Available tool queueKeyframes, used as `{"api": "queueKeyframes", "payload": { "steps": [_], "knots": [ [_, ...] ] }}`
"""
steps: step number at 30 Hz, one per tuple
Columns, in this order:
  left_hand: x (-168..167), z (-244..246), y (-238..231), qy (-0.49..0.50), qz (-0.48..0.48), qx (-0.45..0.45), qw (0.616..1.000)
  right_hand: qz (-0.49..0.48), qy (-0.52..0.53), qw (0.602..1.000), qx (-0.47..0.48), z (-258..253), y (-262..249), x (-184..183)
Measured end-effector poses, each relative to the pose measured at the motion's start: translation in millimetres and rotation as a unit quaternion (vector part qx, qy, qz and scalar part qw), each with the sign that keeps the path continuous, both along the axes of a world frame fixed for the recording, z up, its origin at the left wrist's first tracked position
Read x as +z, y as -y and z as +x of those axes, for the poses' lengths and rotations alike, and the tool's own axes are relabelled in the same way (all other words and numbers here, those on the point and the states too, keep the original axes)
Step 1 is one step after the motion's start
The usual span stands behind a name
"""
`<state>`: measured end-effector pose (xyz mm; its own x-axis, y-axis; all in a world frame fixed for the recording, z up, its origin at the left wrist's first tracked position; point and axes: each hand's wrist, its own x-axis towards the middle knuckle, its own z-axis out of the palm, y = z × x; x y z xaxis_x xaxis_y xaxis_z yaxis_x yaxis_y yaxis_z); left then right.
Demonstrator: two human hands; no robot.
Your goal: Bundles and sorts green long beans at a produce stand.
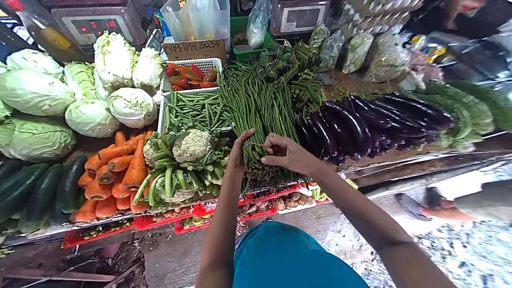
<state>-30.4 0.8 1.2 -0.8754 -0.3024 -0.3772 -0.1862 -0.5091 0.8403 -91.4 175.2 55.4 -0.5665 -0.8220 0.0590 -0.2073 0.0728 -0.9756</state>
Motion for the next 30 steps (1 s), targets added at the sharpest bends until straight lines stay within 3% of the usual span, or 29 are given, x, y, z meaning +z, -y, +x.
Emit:
{"api": "queueKeyframes", "payload": {
  "steps": [5,8,10,13,16,18,24,30],
  "knots": [
    [8,-5,-3,-0.027,0.016,-0.032,0.999,-0.018,-0.027,0.998,-0.049,18,-10,-20],
    [-6,-12,-3,-0.074,0.119,-0.040,0.989,-0.017,-0.046,0.996,-0.070,22,-10,-32],
    [-12,-9,-2,-0.055,0.132,-0.035,0.989,-0.014,-0.031,0.998,-0.061,22,-10,-38],
    [-8,-11,-5,-0.006,0.088,-0.044,0.995,0.010,-0.002,0.999,-0.047,18,-12,-30],
    [-9,-16,-10,0.041,0.019,-0.084,0.995,0.098,0.061,0.993,-0.022,6,-16,-11],
    [-9,-18,-12,0.066,-0.005,-0.088,0.994,0.115,0.074,0.989,-0.049,7,-12,-7],
    [-4,-9,-7,0.030,-0.016,-0.102,0.994,-0.009,-0.170,0.985,-0.042,42,-21,-42],
    [-4,-25,-12,0.069,-0.001,-0.086,0.994,0.027,-0.335,0.925,-0.179,89,-24,-66]
  ]
}}
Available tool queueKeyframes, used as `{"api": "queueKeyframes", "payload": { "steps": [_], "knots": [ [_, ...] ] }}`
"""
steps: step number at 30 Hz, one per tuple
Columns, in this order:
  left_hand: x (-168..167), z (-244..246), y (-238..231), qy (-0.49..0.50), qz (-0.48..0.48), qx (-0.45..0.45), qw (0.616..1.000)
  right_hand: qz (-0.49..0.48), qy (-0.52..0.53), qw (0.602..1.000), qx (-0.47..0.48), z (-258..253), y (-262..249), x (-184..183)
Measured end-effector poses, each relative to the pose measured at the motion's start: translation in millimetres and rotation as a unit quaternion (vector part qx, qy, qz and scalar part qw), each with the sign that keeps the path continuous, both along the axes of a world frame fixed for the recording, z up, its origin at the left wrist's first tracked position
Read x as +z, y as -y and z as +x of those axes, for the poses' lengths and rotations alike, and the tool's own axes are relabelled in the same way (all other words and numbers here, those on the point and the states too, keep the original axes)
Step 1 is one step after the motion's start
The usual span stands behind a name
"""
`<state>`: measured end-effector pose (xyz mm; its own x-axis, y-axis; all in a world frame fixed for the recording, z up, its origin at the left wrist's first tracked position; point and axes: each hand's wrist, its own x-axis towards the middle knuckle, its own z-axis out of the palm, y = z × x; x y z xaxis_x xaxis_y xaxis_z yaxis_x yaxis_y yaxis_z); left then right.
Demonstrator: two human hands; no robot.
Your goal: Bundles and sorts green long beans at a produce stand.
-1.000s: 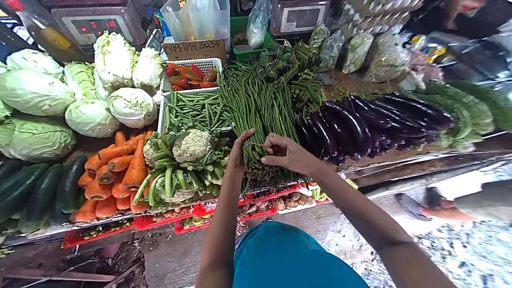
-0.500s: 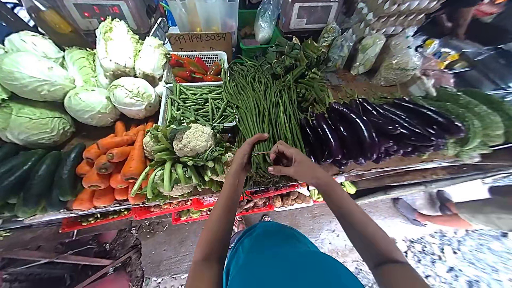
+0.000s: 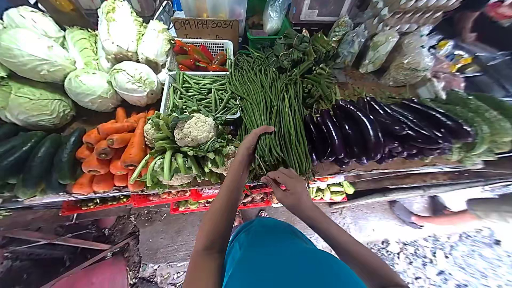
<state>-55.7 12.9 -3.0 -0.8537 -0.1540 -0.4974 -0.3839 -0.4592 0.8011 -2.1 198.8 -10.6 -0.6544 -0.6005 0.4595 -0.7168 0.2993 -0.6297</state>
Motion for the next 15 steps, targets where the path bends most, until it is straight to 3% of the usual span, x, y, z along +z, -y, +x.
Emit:
{"api": "queueKeyframes", "payload": {
  "steps": [5,12,15],
  "knots": [
    [-3,-8,-8,0.037,0.001,0.042,0.998,-0.015,-0.019,0.999,-0.041,9,14,0],
    [6,-12,1,0.014,0.020,-0.019,1.000,0.155,-0.201,0.965,0.062,-3,0,-15],
    [14,-10,4,-0.037,0.045,-0.008,0.998,0.092,-0.233,0.967,0.039,-4,-11,-31]
  ]
}}
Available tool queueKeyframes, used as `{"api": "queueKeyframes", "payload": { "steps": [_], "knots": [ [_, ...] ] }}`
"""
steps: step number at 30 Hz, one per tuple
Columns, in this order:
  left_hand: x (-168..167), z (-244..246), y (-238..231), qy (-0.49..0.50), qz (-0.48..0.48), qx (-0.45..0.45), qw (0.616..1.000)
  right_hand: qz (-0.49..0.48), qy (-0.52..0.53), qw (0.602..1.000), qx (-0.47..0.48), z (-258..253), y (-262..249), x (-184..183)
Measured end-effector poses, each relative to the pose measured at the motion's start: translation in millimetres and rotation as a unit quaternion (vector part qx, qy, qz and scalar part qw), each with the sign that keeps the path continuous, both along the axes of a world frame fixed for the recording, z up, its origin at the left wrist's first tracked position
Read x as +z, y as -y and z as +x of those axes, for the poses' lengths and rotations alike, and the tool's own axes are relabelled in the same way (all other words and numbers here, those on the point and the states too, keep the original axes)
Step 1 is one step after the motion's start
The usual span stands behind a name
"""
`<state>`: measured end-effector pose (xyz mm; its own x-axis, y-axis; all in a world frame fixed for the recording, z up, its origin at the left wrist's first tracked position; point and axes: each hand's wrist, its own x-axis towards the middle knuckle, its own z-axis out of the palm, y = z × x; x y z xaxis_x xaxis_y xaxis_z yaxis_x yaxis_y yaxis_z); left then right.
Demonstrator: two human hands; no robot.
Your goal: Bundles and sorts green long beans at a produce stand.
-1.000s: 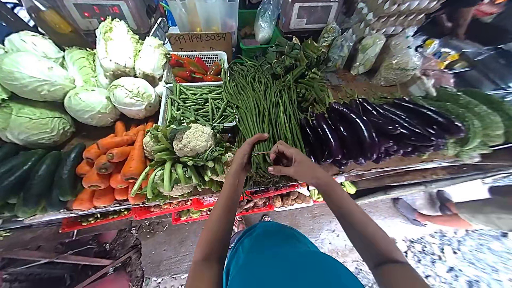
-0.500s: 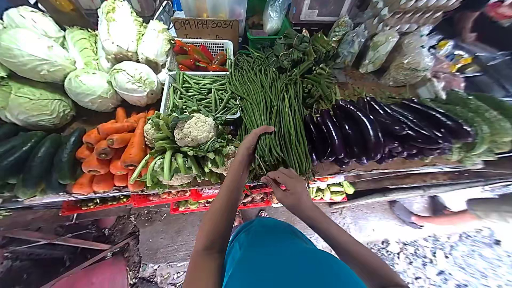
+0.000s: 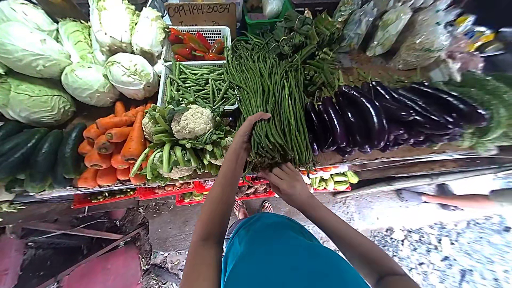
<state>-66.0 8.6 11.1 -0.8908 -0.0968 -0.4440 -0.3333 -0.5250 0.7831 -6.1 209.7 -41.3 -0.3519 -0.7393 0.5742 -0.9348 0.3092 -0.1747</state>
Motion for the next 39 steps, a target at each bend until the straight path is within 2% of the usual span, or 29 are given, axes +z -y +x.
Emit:
{"api": "queueKeyframes", "payload": {
  "steps": [3,5,7,8,10,11,12,14,16,18,20,22,24,26,29,31,35,39],
  "knots": [
    [5,-3,6,-0.046,0.036,0.020,0.998,-0.079,-0.018,0.996,-0.032,6,1,-9],
    [7,-2,8,-0.050,0.028,0.017,0.998,-0.062,0.018,0.996,-0.060,16,10,-12],
    [9,0,10,-0.036,0.010,0.010,0.999,0.007,0.118,0.990,-0.081,24,21,-9],
    [8,1,11,-0.030,0.008,0.006,1.000,0.041,0.205,0.974,-0.082,27,24,-5],
    [9,1,15,-0.031,0.002,0.008,0.999,0.059,0.432,0.897,-0.068,28,26,-3],
    [11,1,17,-0.033,-0.006,0.009,0.999,0.049,0.507,0.858,-0.067,29,26,-4],
    [13,2,18,-0.029,-0.023,0.005,0.999,0.054,0.535,0.840,-0.070,30,25,-7],
    [14,5,17,0.009,-0.101,-0.020,0.995,0.140,0.524,0.838,-0.062,28,16,-3],
    [8,10,16,0.101,-0.219,-0.040,0.970,0.200,0.532,0.823,-0.006,23,0,8],
    [0,17,11,0.145,-0.314,-0.033,0.938,0.178,0.561,0.806,0.065,21,-21,21],
    [-4,26,6,0.128,-0.356,-0.009,0.926,0.153,0.578,0.793,0.119,14,-41,42],
    [-5,41,0,0.097,-0.377,0.023,0.921,0.124,0.562,0.806,0.141,0,-59,62],
    [-11,67,-7,0.054,-0.439,0.038,0.896,0.089,0.535,0.832,0.119,-16,-66,79],
    [-20,82,-13,0.027,-0.485,0.051,0.872,0.081,0.510,0.855,0.052,-30,-61,95],
    [-21,87,-21,0.029,-0.502,0.078,0.861,0.079,0.471,0.876,-0.061,-47,-35,107],
    [-19,88,-23,0.032,-0.517,0.091,0.851,0.055,0.423,0.901,-0.075,-57,-13,105],
    [-18,96,-17,0.023,-0.548,0.082,0.832,0.030,0.317,0.948,-0.018,-74,40,88],
    [-14,109,-8,0.033,-0.534,0.084,0.840,0.102,0.247,0.962,-0.044,-85,70,68]
  ]
}}
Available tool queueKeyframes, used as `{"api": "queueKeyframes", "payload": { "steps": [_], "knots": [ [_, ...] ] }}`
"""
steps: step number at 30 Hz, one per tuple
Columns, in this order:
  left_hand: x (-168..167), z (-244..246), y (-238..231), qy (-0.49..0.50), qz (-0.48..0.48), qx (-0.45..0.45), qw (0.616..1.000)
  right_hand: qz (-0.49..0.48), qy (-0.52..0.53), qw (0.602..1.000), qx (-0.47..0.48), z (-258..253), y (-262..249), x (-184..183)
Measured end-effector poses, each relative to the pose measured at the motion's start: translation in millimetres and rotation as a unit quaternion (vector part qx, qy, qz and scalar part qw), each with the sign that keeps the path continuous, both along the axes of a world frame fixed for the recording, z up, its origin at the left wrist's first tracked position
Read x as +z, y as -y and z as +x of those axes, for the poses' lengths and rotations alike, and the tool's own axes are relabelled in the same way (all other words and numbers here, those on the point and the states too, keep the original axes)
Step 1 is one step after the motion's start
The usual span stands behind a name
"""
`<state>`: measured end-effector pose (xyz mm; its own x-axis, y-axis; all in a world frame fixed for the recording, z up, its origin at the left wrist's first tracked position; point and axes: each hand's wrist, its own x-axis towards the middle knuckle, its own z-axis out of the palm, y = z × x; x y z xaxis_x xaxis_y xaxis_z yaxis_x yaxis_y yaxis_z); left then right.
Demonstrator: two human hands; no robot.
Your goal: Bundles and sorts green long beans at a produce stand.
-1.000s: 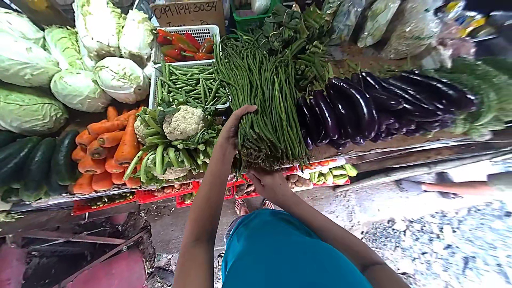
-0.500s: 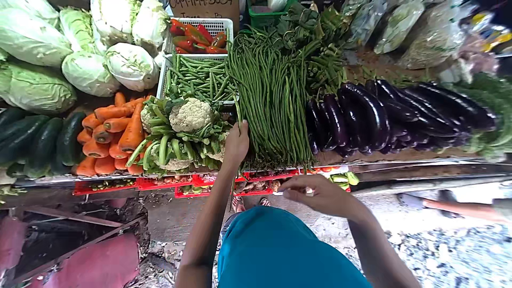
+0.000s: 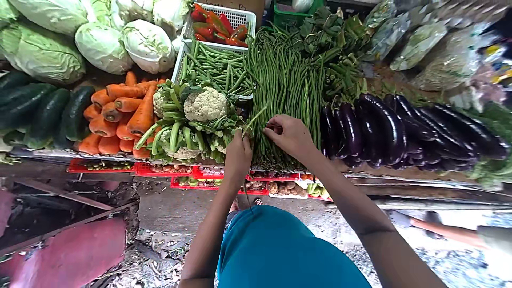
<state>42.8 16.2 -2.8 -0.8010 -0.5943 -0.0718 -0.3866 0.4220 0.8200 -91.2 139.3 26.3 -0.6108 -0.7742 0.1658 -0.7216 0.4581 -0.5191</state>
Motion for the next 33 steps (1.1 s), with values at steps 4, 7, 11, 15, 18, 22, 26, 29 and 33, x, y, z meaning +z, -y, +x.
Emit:
{"api": "queueKeyframes", "payload": {
  "steps": [4,7,11,15,18,22,26,29,33],
  "knots": [
    [-5,17,10,-0.068,0.122,0.050,0.989,0.029,-0.017,0.998,-0.046,8,-5,-2],
    [-8,21,7,-0.109,0.169,0.075,0.977,0.028,-0.013,0.997,-0.065,7,-13,-3],
    [-15,17,-4,-0.083,0.166,0.046,0.982,-0.014,0.000,1.000,-0.009,-1,-15,-7],
    [-13,11,-4,-0.058,0.090,0.025,0.994,-0.001,0.002,1.000,0.023,-9,-12,-7],
    [-6,12,4,-0.048,0.028,0.024,0.998,0.030,0.010,0.999,0.026,-14,-14,2],
    [6,4,7,-0.068,0.089,0.006,0.994,0.002,0.011,0.999,0.039,-18,-20,-1],
    [6,-14,-2,-0.034,0.124,-0.041,0.991,-0.040,-0.017,0.999,0.017,-13,-18,-7],
    [6,-17,1,-0.024,0.134,-0.057,0.989,-0.023,-0.015,0.999,0.028,-17,-23,-4],
    [2,-25,6,-0.025,0.169,-0.059,0.983,-0.010,0.001,0.997,0.070,-25,-31,-11]
  ]
}}
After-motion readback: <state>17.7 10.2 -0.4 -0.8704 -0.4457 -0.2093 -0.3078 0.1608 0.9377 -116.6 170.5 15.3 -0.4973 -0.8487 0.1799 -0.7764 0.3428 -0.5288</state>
